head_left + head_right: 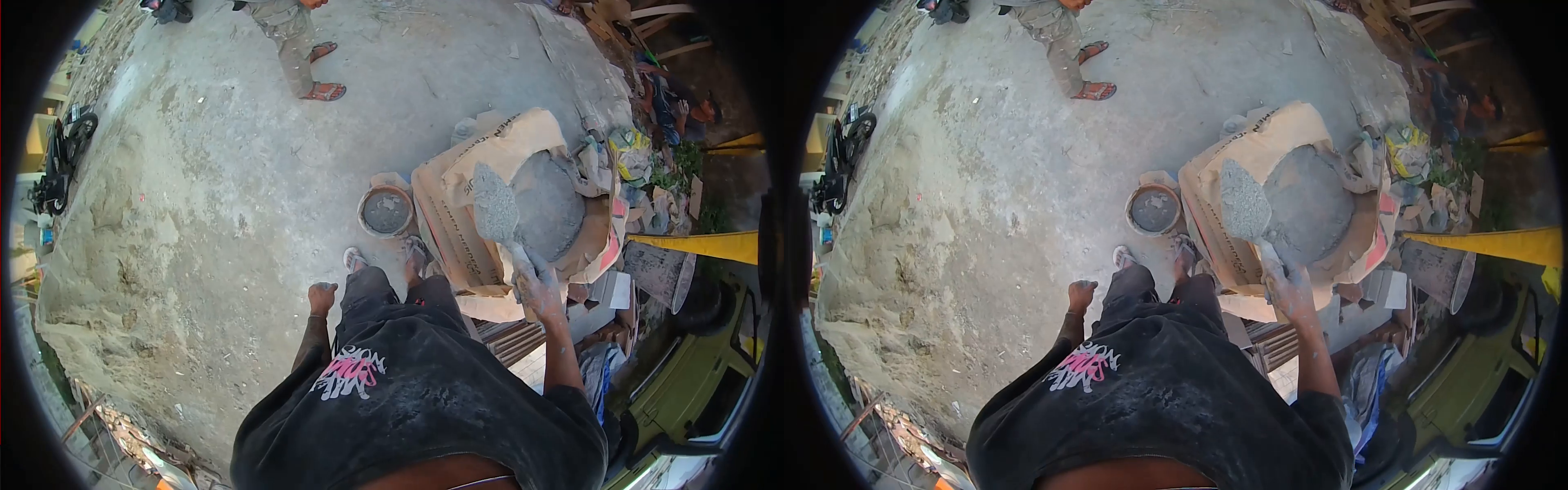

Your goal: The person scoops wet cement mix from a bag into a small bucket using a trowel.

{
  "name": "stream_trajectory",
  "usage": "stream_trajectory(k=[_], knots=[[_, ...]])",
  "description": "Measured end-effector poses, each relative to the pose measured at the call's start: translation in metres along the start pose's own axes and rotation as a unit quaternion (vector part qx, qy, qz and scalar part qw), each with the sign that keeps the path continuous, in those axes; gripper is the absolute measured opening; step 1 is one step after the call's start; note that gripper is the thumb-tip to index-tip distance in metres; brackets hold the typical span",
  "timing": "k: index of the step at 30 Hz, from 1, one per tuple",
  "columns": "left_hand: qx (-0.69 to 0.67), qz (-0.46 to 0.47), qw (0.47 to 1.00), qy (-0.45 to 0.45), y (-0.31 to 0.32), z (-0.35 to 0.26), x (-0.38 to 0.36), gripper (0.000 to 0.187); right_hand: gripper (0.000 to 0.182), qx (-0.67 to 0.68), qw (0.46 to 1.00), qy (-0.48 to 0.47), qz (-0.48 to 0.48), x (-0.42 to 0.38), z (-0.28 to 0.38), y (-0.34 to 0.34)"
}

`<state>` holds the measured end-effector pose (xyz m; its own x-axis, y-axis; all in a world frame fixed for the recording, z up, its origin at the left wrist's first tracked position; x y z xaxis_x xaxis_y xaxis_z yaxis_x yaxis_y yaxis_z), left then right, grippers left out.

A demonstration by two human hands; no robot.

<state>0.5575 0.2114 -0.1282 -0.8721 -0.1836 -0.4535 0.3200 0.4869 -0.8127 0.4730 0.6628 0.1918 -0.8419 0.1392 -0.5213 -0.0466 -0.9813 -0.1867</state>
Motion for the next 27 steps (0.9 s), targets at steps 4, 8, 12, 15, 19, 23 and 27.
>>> stream_trajectory(k=[4, 8, 12, 15, 19, 23, 27], knots=[[-0.177, -0.009, 0.979, -0.104, -0.027, 0.003, -0.038, 0.027, 0.031, 0.007, 0.997, 0.058, 0.048, 0.032, -0.047, 0.066], [-0.241, -0.005, 0.944, -0.226, -0.01, 0.07, -0.075, 0.027, 0.033, 0.013, 0.996, 0.062, 0.058, 0.104, -0.185, 0.131], [-0.269, 0.011, 0.905, -0.328, 0.007, 0.131, -0.13, 0.022, 0.033, -0.02, 0.996, 0.08, 0.044, 0.192, -0.324, 0.201], [-0.241, 0.052, 0.877, -0.412, 0.03, 0.172, -0.178, 0.023, 0.038, -0.182, 0.978, 0.096, 0.016, 0.268, -0.412, 0.236], [-0.225, 0.116, 0.831, -0.495, 0.053, 0.195, -0.235, 0.026, 0.039, -0.272, 0.96, -0.009, 0.062, 0.326, -0.479, 0.261], [-0.17, 0.181, 0.856, -0.454, 0.048, 0.175, -0.218, 0.025, 0.04, -0.333, 0.937, 0.047, 0.091, 0.336, -0.463, 0.259], [-0.199, 0.176, 0.857, -0.441, 0.055, 0.183, -0.21, 0.026, 0.04, -0.395, 0.905, 0.029, 0.153, 0.339, -0.462, 0.254]])
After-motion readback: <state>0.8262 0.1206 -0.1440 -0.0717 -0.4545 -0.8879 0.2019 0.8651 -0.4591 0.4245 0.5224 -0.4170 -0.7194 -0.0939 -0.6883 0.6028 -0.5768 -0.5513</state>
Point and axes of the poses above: each hand's wrist, its own x-axis towards the middle knuckle, its own y-axis out of the palm, z = x × y, the point moved 5 cm from there along x, towards the middle knuckle, and after that the axes turned 7 degrees about x, right-handed, at the moved point
